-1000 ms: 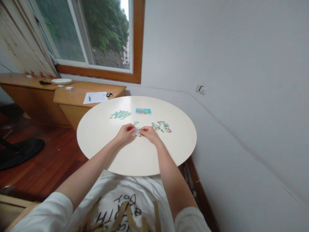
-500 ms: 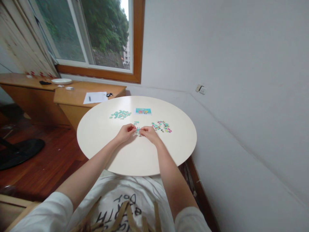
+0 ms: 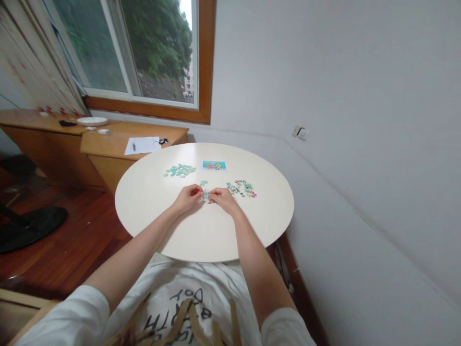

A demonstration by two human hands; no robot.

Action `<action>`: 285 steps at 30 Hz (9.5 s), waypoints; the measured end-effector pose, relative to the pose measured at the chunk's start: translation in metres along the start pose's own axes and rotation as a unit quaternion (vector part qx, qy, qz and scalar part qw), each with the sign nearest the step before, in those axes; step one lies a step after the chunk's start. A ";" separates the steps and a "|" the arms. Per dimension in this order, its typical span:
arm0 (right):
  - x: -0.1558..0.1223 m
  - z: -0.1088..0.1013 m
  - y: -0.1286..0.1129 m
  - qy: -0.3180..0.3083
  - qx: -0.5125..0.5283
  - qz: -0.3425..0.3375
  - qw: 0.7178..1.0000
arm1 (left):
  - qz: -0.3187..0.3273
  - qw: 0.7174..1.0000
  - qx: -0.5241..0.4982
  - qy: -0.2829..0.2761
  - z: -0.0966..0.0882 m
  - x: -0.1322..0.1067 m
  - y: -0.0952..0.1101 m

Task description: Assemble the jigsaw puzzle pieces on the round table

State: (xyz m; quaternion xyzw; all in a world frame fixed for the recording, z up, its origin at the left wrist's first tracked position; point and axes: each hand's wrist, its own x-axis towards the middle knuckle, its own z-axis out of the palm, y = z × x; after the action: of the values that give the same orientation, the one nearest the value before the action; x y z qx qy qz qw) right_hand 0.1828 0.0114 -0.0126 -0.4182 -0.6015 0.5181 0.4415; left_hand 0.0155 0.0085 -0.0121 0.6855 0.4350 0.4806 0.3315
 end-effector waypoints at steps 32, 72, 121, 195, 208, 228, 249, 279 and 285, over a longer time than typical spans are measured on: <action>0.000 -0.001 -0.002 -0.016 0.010 -0.010 1.000 | 0.009 1.000 -0.024 -0.002 -0.001 -0.001 0.004; 0.003 -0.001 0.003 0.011 0.014 -0.005 1.000 | 0.001 1.000 -0.015 0.001 -0.001 -0.001 0.005; 0.002 -0.001 -0.001 0.016 -0.036 -0.010 0.999 | 0.026 0.999 0.021 -0.006 0.001 -0.003 0.003; 0.000 0.000 -0.003 0.033 -0.014 -0.011 0.999 | -0.008 1.000 0.008 -0.026 0.000 -0.003 0.006; 0.003 -0.001 0.000 0.040 -0.012 -0.018 0.999 | -0.018 0.998 0.005 -0.063 0.001 -0.002 -0.001; 0.002 0.003 -0.002 0.044 -0.036 -0.014 0.998 | -0.044 0.998 -0.009 -0.051 -0.003 -0.004 0.003; -0.005 -0.029 -0.001 0.279 -0.475 0.043 0.833 | -0.076 0.995 0.065 -0.011 -0.003 -0.003 0.001; 0.001 -0.031 0.007 0.310 -0.352 0.001 0.883 | -0.064 0.996 0.011 0.061 -0.008 0.000 0.001; 0.009 -0.041 0.012 0.377 -0.256 -0.029 0.890 | -0.113 0.988 -0.081 0.069 -0.006 0.000 0.004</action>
State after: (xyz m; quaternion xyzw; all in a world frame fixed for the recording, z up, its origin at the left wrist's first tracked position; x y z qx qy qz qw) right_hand 0.2206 0.0314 -0.0204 -0.6631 -0.5135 0.1363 0.5272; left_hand 0.0104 0.0075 -0.0066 0.5682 0.4914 0.5195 0.4071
